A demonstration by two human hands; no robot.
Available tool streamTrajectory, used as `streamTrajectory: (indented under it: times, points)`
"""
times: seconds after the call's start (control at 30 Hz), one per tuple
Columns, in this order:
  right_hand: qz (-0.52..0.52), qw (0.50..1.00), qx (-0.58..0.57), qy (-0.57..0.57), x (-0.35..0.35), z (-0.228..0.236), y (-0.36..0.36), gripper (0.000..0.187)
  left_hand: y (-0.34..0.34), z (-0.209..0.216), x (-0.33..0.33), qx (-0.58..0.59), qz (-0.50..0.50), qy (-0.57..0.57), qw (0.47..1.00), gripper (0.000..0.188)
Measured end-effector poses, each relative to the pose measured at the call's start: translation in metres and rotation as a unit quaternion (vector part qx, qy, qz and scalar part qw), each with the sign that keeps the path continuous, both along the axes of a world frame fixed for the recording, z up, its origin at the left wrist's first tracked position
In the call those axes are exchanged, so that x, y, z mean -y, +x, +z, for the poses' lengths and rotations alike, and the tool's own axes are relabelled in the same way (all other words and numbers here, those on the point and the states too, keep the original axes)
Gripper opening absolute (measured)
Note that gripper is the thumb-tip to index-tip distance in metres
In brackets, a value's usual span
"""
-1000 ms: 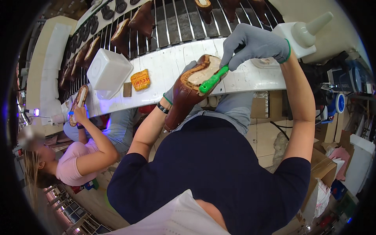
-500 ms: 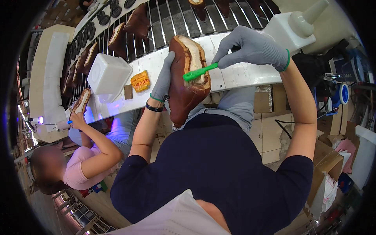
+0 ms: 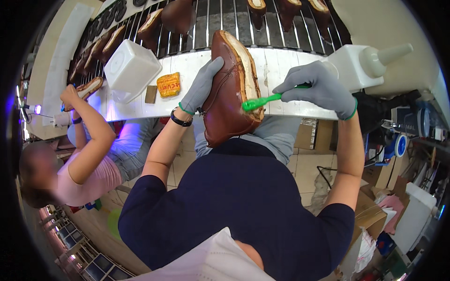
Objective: The person applies a white adhesive to the sole of a brown shoe using a green brush. They repeatedly dip the brush into a container and spread the glue across the sole, then place the shoe back on a conveyor belt. Another worker is visible nearby performing a similar task.
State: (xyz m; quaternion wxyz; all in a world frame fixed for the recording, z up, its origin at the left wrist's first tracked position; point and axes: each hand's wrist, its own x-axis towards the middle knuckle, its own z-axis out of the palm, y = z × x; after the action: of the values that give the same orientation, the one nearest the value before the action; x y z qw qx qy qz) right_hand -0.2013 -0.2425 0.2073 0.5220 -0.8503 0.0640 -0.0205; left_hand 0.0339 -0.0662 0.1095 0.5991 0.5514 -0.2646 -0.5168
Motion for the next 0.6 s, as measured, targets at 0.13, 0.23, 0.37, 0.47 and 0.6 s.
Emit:
streamTrajectory:
  times: [0.13,0.23,0.37,0.47,0.6]
  points:
    - [-0.125,0.992,-0.008,-0.023,-0.006,-0.016,0.004,0.018,-0.002,0.0,0.002,0.03,0.007,-0.041,0.999,0.063]
    - [-0.148,0.989,0.014,-0.002,-0.012,-0.026,0.001,0.016,0.005,-0.001,0.005,0.08,0.001,-0.035,0.996,0.064]
    - [-0.098,0.989,-0.026,0.11,-0.023,-0.042,-0.016,0.015,0.018,-0.005,0.011,0.158,-0.005,-0.038,0.987,0.067]
    - [-0.218,0.961,-0.02,0.167,-0.036,-0.067,-0.019,0.014,0.035,-0.03,0.017,0.258,-0.025,-0.013,0.966,0.072]
    - [-0.351,0.91,-0.023,0.221,-0.033,-0.102,-0.019,0.02,0.042,-0.056,0.012,0.42,-0.075,0.119,0.897,0.085]
